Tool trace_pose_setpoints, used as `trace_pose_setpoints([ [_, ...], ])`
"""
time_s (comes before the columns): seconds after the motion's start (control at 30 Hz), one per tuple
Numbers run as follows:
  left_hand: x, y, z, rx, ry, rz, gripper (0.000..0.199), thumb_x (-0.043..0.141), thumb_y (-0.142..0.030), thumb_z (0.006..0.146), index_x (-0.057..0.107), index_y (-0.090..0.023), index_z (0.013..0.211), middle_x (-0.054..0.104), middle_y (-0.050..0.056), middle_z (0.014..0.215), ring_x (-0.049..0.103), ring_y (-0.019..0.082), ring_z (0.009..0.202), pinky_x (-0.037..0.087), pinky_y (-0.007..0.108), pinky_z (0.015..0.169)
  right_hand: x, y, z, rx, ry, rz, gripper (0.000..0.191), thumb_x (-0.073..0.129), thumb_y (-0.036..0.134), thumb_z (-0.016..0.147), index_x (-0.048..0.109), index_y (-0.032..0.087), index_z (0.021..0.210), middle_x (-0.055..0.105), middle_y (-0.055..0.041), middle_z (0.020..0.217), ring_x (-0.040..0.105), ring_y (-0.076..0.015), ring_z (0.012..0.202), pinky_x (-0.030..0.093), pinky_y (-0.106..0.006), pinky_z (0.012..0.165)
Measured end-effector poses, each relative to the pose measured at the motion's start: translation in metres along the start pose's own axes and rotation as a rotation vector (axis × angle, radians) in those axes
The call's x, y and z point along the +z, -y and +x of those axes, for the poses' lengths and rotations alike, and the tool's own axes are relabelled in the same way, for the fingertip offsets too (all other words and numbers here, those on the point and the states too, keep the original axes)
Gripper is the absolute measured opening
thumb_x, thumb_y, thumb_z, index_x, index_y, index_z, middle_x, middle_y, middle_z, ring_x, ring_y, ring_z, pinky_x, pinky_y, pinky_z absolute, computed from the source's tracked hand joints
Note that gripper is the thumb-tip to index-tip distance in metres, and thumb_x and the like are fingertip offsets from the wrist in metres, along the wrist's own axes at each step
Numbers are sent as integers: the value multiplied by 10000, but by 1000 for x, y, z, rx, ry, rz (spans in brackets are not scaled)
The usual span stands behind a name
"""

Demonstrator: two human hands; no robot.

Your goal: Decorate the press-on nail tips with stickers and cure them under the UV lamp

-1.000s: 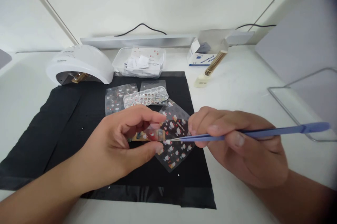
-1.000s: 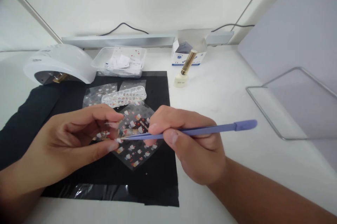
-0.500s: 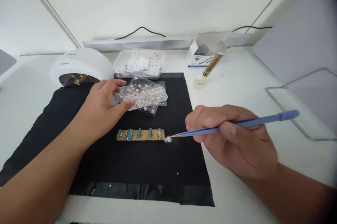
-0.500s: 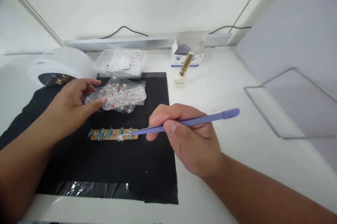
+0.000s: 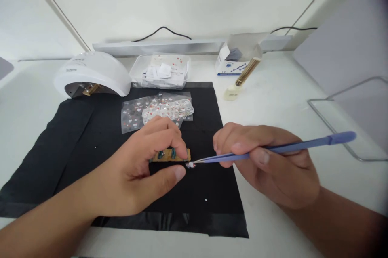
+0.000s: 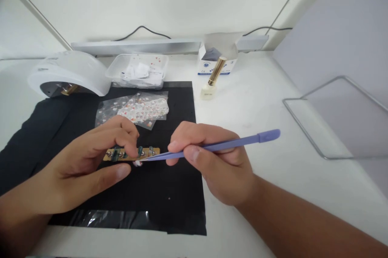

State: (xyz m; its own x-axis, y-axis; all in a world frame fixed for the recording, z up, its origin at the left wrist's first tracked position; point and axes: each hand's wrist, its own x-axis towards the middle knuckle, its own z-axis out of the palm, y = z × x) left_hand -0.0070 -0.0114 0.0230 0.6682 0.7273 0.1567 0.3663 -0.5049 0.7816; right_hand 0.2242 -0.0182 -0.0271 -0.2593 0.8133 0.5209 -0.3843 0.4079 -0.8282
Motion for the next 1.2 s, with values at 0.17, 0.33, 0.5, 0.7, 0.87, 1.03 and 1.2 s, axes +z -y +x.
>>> trace_pose_setpoints([
  [0.17,0,1,1,-14,8,-7,79,567,-141,843,586,-212,873,580,38,892,542,183,872,464,333,791,-2,-2,-1,-41,46,-24,247,554,176,882,742,187,1042,669,-58,730,620,-188,650,493,-374,576],
  [0.33,4,1,3,5,4,27,93,550,-121,866,581,-201,829,562,31,880,530,162,864,439,304,771,-3,-4,-3,-53,60,-53,252,545,174,887,736,189,1050,677,-66,756,620,-197,662,497,-387,581],
  [0.5,3,2,3,-17,32,-10,122,535,-137,904,570,-186,798,538,18,870,515,141,870,423,282,788,-2,-1,-4,-2,45,-50,224,559,203,901,742,199,1030,679,-67,763,617,-196,679,498,-386,609],
  [0.7,4,8,0,-44,-38,-188,85,556,-168,920,586,-205,848,539,-2,890,512,132,915,414,271,842,0,2,-2,47,-21,-32,182,585,252,902,752,232,972,666,-47,721,611,-188,662,481,-370,615],
  [0.87,5,15,-2,-47,-73,-353,77,588,-197,918,655,-232,928,559,13,947,516,154,995,405,309,922,1,3,1,52,-64,19,181,582,258,906,752,235,965,662,-36,714,607,-184,669,484,-366,619],
  [1.03,5,19,-3,-11,-68,-447,126,597,-208,917,695,-241,989,587,30,929,512,164,963,414,334,894,3,4,4,81,-105,64,151,615,272,893,759,229,907,668,-31,684,608,-177,647,491,-356,619],
  [1.2,5,19,-2,-5,-58,-447,157,611,-198,909,711,-257,1015,593,31,923,511,166,961,417,342,887,4,5,4,89,-106,73,145,611,267,896,753,240,904,676,-26,699,613,-173,641,500,-363,620],
])
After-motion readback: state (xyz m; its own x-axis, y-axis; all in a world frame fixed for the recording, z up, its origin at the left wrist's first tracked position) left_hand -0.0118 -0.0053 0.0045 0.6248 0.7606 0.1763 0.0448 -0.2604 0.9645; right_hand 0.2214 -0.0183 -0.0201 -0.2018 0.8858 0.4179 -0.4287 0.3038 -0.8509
